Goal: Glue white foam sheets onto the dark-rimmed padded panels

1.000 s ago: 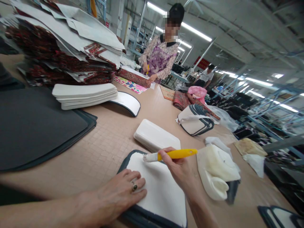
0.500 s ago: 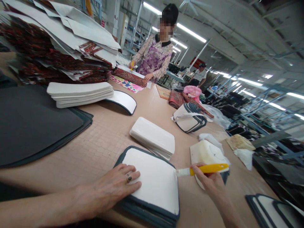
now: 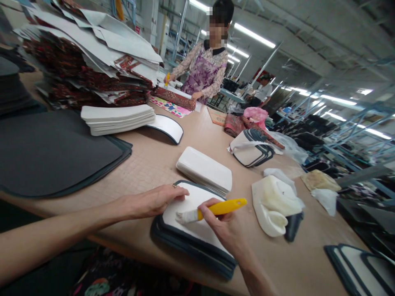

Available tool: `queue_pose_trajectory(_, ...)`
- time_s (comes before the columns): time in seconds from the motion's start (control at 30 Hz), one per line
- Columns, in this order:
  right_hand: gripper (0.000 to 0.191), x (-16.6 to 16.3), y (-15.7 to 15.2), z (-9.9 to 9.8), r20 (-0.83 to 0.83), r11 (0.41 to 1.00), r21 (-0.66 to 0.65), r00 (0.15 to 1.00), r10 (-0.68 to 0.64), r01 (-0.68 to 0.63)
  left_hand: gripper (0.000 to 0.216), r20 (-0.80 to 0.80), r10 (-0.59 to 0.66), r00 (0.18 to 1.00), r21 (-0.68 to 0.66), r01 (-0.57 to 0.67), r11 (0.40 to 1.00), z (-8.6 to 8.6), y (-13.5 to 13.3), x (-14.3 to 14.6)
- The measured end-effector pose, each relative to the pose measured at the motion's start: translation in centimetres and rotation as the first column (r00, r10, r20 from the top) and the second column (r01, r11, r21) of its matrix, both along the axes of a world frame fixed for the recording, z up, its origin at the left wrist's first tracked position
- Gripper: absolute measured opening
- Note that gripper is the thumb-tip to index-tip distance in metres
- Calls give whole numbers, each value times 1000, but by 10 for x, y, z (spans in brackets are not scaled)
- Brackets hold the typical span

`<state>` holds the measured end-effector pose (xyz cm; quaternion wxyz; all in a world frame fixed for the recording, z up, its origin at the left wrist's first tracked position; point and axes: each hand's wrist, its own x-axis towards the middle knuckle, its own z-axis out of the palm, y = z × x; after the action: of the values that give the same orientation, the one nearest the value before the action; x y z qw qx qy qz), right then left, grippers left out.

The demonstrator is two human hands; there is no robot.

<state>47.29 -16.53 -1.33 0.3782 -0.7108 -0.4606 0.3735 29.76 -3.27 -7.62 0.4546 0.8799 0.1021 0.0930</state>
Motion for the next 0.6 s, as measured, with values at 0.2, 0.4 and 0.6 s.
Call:
queue_pose_trajectory(0.2,26,74,-89,2,241,921,-13,895,-375,390,52,-36,-11,999,35,12,999,1,-3,0)
queue_pose_trajectory(0.4,26,101,-105,19,150,828,228,822,-549,512,24,9,73,997,108,-73,992,26,15,21)
queue_pose_trajectory(0.6,44,113,-17,7,-62,907,310,958,-279,284,43,67,183,981,371,-195,908,8,89,71)
